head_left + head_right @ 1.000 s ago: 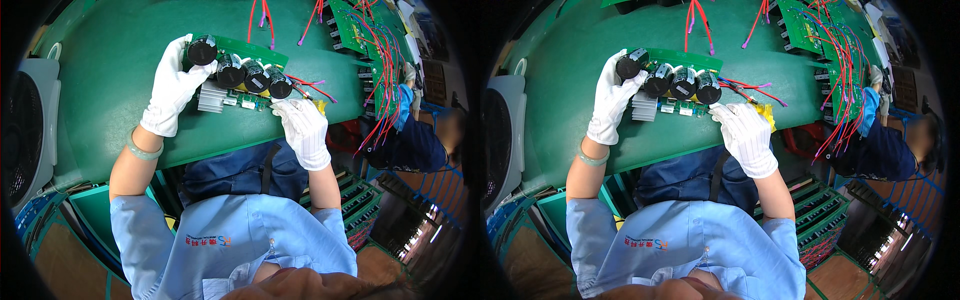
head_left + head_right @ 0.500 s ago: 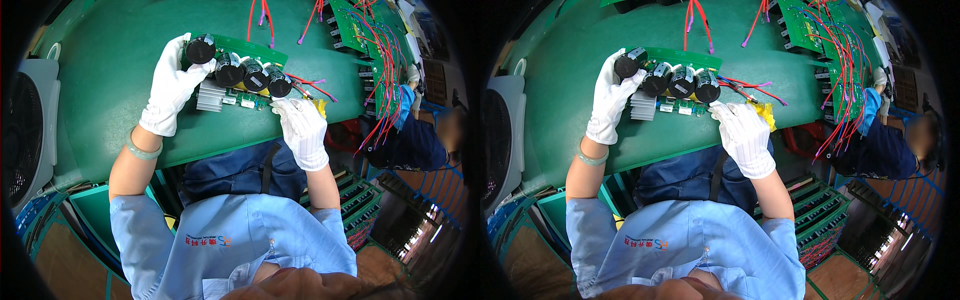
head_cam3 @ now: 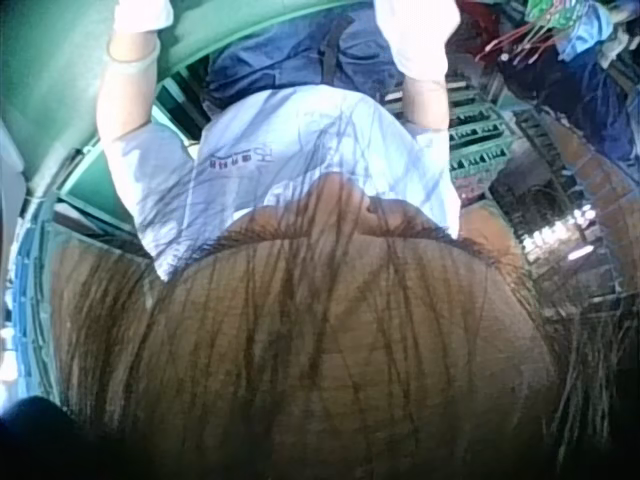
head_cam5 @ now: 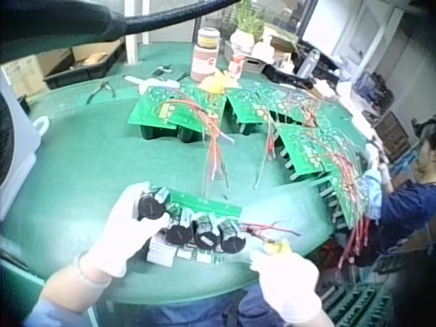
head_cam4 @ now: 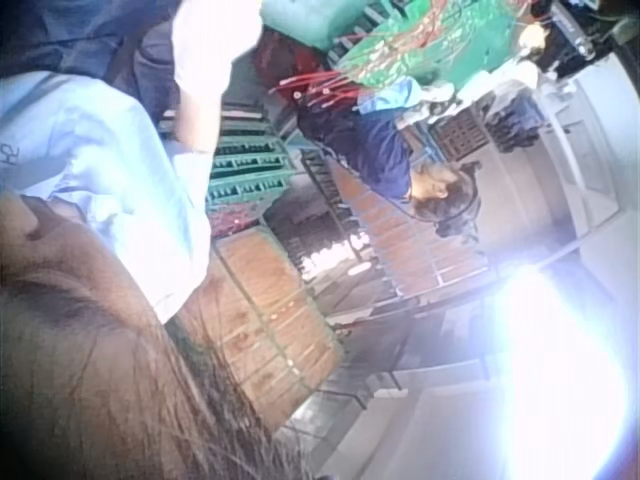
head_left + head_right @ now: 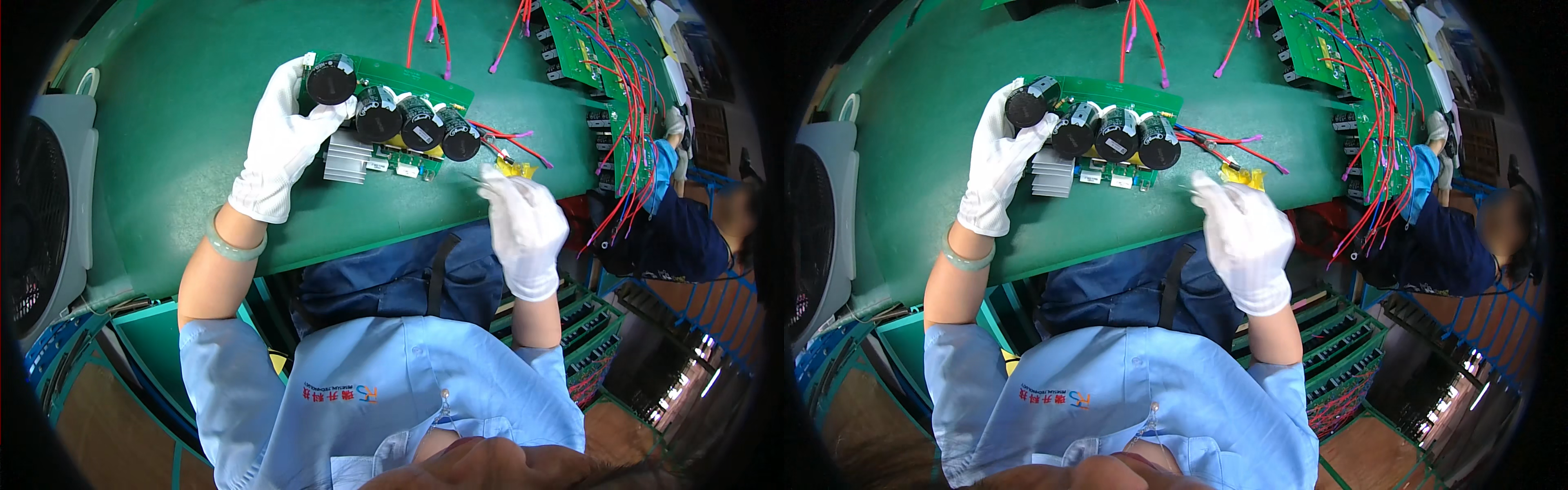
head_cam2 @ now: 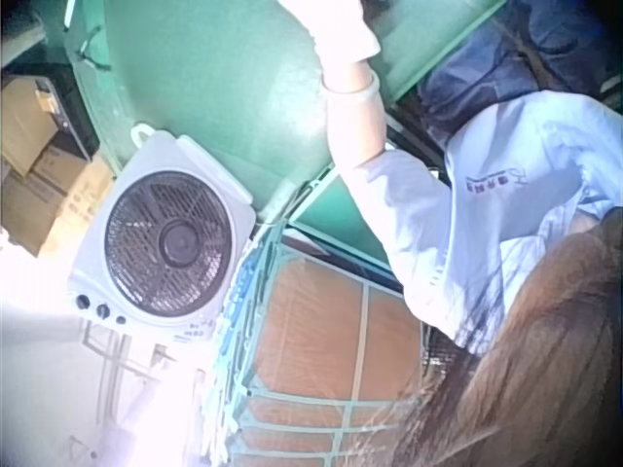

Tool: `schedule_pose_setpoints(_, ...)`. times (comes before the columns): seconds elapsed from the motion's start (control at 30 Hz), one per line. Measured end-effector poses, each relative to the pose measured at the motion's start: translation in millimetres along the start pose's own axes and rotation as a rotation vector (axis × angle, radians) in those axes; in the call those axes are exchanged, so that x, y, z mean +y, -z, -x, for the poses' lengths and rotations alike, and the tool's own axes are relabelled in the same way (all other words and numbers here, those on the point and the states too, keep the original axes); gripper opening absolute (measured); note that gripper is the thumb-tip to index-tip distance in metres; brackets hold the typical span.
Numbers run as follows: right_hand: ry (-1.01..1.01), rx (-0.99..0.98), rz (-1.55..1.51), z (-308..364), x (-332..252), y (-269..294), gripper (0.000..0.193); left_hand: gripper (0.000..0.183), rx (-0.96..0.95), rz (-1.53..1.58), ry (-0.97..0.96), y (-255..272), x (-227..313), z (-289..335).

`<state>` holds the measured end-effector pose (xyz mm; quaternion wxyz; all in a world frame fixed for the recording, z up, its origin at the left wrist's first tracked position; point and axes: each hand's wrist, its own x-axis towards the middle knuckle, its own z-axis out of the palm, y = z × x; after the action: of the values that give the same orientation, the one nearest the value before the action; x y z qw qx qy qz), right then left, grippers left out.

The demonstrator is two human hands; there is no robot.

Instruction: The person assembles electronic circuit boards by hand, using a yellow cloth to wipe components and a screwdriver to tighten screws on cylindrical capacitors. The person handles multiple boards, flipping them to access different sides and connecting wires.

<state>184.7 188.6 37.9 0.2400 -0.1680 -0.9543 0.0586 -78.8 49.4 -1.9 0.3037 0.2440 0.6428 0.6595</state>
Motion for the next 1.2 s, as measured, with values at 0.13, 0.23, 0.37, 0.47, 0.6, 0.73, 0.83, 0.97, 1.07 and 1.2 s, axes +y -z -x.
schedule_pose_setpoints(0.13,-0.120,0.058,0.199,19,28,26,0.039,0.068,0.001,0.028,0.031,0,1,0)
schedule_pose_setpoints(0.23,-0.162,0.064,0.242,32,38,31,0.038,0.071,0.016,-0.027,0.059,1,2,-2)
schedule_pose_setpoints(0.37,-0.120,0.087,0.212,42,39,29,0.040,0.068,-0.009,-0.002,0.029,6,-5,-4)
schedule_pose_setpoints(0.47,-0.139,0.048,0.246,47,38,27,0.043,0.067,0.000,-0.038,0.043,5,-4,-5)
schedule_pose_setpoints(0.6,-0.229,-0.041,0.271,57,29,28,0.041,0.067,0.009,-0.037,0.061,4,-1,-5)
schedule_pose_setpoints(0.73,-0.287,0.000,0.210,70,28,31,0.038,0.071,-0.003,-0.002,0.030,5,-3,-3)
schedule_pose_setpoints(0.83,-0.496,0.132,-0.219,71,18,30,0.020,0.072,0.012,-0.004,0.057,0,5,-2)
schedule_pose_setpoints(0.97,-0.169,-0.172,-0.384,45,3,25,0.017,0.070,-0.001,-0.032,0.040,2,5,-1)
schedule_pose_setpoints(1.07,-0.036,-0.181,-0.276,27,-10,21,0.020,0.066,0.013,0.075,0.033,-2,10,1)
schedule_pose_setpoints(1.2,-0.041,-0.086,-0.285,26,-13,12,0.023,0.066,0.042,-0.121,-0.343,8,7,3)
